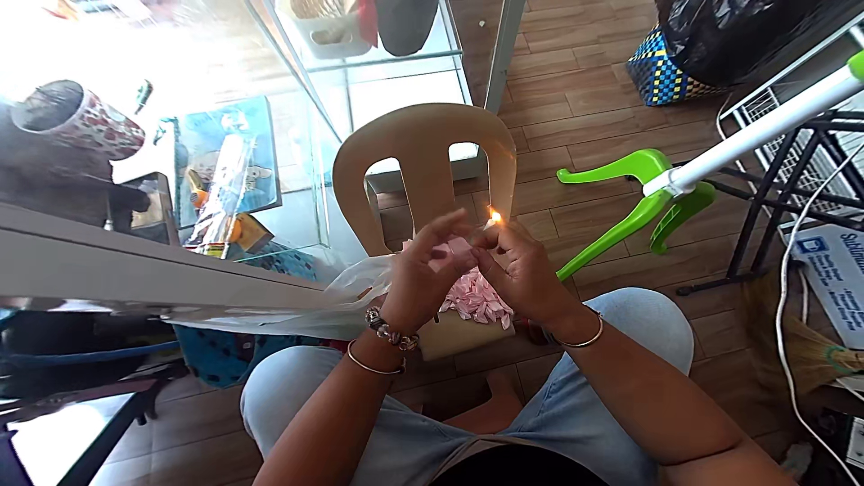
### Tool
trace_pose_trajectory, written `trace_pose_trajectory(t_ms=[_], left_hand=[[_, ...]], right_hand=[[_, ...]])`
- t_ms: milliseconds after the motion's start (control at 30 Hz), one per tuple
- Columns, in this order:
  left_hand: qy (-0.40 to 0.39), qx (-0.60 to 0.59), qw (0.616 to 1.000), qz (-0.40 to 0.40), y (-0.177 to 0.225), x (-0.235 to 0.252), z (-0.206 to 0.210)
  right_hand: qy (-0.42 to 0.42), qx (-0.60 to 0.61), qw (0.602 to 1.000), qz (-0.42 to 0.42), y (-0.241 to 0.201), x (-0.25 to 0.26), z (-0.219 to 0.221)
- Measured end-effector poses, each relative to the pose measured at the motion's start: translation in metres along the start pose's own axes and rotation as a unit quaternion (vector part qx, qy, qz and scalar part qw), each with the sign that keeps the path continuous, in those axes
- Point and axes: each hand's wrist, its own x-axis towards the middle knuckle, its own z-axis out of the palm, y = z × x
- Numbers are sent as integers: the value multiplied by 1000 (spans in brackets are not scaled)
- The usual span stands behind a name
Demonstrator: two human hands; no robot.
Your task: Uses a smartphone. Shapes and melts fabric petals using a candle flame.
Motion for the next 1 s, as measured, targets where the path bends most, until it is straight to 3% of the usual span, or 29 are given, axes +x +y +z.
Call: trace_pose_trajectory(t_ms=[133,367,500,700,1000], left_hand=[[-16,121,991,57,-5,2,-2],[-13,293,951,99,-12,5,3],[-4,207,977,-55,-16,5,13],[27,108,962,-249,-45,27,36],[37,135,953,-269,-50,53,68]], right_hand=[[-12,-94,994,-49,7,-1,-3],[-45,-101,994,-13,10,-3,-11],[-25,-50,995,84,9,7,-37],[140,29,975,170,18,13,-78],[200,50,962,177,33,16,-90]])
